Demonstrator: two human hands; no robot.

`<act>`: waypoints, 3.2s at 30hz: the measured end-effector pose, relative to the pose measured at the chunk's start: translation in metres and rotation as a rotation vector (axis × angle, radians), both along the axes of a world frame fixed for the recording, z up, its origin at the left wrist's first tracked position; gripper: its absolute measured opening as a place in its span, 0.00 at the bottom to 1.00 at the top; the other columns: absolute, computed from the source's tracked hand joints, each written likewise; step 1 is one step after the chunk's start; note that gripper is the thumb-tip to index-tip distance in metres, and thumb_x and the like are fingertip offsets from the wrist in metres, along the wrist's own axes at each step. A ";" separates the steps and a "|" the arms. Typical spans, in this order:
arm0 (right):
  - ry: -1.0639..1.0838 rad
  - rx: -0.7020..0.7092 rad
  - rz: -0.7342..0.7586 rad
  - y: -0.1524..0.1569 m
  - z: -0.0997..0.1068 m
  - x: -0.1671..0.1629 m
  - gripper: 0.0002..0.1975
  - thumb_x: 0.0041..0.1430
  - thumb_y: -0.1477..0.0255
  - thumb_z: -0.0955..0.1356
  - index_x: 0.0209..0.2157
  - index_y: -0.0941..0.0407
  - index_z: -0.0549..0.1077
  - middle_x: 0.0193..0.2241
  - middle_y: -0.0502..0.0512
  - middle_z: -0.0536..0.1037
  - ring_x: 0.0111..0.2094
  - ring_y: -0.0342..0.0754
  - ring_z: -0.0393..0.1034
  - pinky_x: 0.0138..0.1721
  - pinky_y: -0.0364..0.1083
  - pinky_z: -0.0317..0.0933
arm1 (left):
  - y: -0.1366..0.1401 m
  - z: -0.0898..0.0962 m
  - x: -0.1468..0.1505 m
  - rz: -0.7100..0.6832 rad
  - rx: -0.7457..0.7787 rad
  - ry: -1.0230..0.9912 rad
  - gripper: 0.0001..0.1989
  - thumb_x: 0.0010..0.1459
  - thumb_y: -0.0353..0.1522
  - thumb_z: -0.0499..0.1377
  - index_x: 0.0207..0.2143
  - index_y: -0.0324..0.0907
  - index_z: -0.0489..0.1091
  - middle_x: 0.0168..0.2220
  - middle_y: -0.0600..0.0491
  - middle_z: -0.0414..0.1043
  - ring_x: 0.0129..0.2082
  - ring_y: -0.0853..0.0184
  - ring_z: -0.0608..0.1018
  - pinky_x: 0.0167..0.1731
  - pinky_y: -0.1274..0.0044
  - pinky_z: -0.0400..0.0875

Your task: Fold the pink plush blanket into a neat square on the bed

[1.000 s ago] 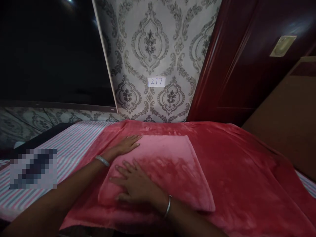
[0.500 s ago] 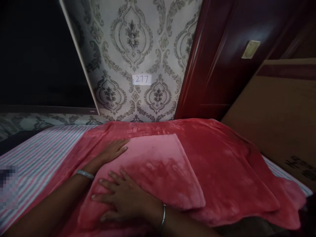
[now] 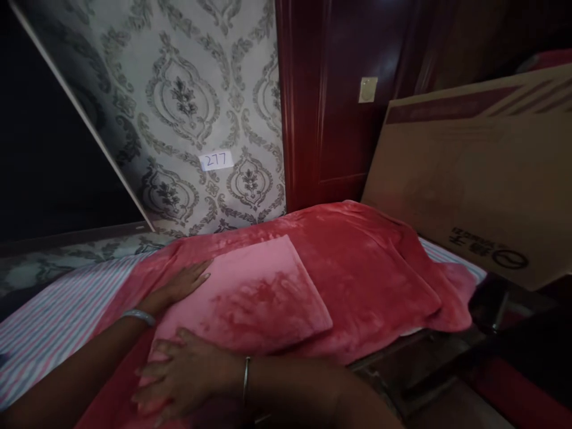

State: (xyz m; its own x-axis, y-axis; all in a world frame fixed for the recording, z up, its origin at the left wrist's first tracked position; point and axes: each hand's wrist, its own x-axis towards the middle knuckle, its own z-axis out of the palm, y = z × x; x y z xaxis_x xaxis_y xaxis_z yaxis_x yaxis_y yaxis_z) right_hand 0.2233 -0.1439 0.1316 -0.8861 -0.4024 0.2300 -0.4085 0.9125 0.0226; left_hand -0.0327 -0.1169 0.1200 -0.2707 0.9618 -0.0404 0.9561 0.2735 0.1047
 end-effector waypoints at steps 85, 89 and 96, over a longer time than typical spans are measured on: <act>-0.100 -0.270 -0.496 0.086 -0.040 0.132 0.36 0.65 0.56 0.68 0.70 0.43 0.55 0.72 0.55 0.49 0.73 0.62 0.37 0.68 0.70 0.35 | 0.100 0.018 0.116 -0.287 -0.038 -0.037 0.36 0.69 0.53 0.42 0.72 0.46 0.48 0.74 0.44 0.43 0.73 0.54 0.49 0.69 0.54 0.37; -0.080 -0.289 -0.366 0.075 -0.022 0.107 0.33 0.67 0.53 0.65 0.69 0.45 0.58 0.72 0.55 0.53 0.73 0.58 0.34 0.70 0.67 0.27 | 0.068 0.027 0.091 -0.279 -0.019 -0.016 0.35 0.69 0.52 0.41 0.72 0.48 0.49 0.73 0.46 0.47 0.73 0.55 0.49 0.69 0.54 0.36; -0.122 -0.288 -0.286 0.065 -0.029 0.064 0.34 0.67 0.51 0.64 0.70 0.44 0.55 0.73 0.54 0.50 0.73 0.58 0.34 0.70 0.65 0.27 | 0.030 0.009 0.055 -0.164 -0.016 -0.018 0.33 0.69 0.52 0.43 0.72 0.52 0.50 0.74 0.48 0.46 0.73 0.53 0.51 0.68 0.52 0.43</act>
State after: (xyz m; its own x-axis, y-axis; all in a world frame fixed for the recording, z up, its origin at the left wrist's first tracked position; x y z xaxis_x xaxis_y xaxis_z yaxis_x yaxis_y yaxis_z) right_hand 0.2878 -0.0788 0.1028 -0.9804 -0.0708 0.1840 -0.1218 0.9514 -0.2830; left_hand 0.0228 -0.0867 0.1285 -0.1088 0.9923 -0.0591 0.9861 0.1152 0.1193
